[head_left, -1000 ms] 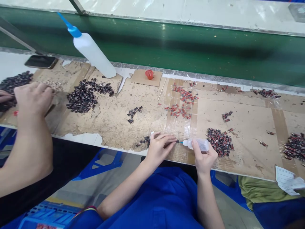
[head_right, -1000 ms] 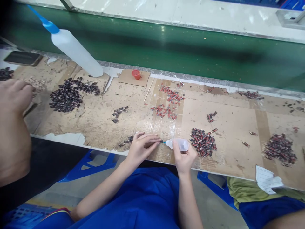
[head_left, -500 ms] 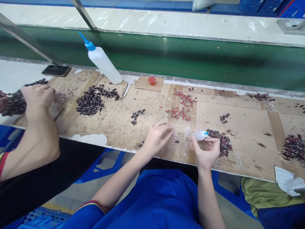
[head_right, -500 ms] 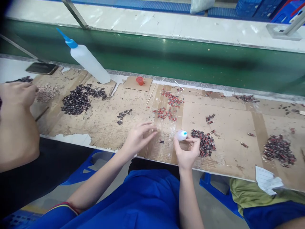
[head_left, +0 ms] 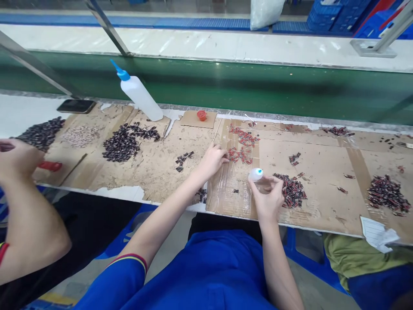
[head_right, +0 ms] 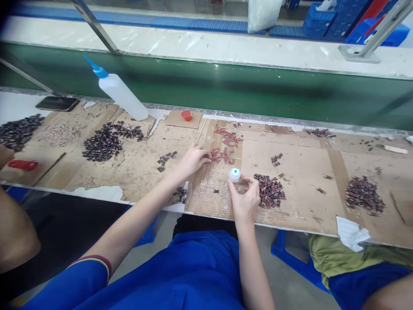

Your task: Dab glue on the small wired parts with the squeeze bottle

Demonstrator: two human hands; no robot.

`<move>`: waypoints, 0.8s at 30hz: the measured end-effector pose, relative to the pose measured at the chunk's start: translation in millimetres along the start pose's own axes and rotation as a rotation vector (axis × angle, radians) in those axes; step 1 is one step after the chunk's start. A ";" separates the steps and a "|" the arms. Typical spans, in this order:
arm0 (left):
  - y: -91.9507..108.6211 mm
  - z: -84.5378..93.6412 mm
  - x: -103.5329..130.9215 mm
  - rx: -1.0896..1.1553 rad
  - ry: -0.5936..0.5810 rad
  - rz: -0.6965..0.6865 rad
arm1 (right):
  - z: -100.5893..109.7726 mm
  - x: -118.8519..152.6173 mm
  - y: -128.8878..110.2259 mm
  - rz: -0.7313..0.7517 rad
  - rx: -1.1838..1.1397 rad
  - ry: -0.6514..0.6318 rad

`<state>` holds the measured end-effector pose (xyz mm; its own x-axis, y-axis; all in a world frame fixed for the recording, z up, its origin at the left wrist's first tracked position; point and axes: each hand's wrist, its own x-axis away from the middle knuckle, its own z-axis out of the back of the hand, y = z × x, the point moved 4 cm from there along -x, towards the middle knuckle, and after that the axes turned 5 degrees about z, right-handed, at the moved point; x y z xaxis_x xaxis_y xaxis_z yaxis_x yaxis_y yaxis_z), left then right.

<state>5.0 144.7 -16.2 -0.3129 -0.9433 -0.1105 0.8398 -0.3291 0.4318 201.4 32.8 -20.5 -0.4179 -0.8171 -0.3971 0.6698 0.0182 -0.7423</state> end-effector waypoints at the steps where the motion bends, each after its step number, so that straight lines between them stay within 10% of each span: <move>1: 1.1 1.7 0.9 -0.004 -0.006 -0.015 | 4.2 2.3 -2.8 0.065 -0.011 0.050; 6: 24.4 16.6 23.2 0.160 -0.038 -0.118 | 22.4 19.2 -25.2 0.388 -0.178 0.123; 10: 53.0 24.4 58.8 0.531 -0.018 -0.148 | 14.2 25.9 -32.0 0.177 -0.457 -0.118; 17: 55.6 -2.6 85.4 1.004 -0.084 0.235 | -3.3 32.1 -25.1 -0.132 -0.720 -0.343; 24: 48.4 -13.2 93.4 0.517 0.103 0.027 | -1.6 38.0 -8.2 -0.216 -0.558 -0.361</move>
<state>22.4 40.1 -17.4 -0.2277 -0.9589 -0.1695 0.5099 -0.2657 0.8182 179.1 2.5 -30.3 -0.2111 -0.9745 -0.0763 0.1388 0.0474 -0.9892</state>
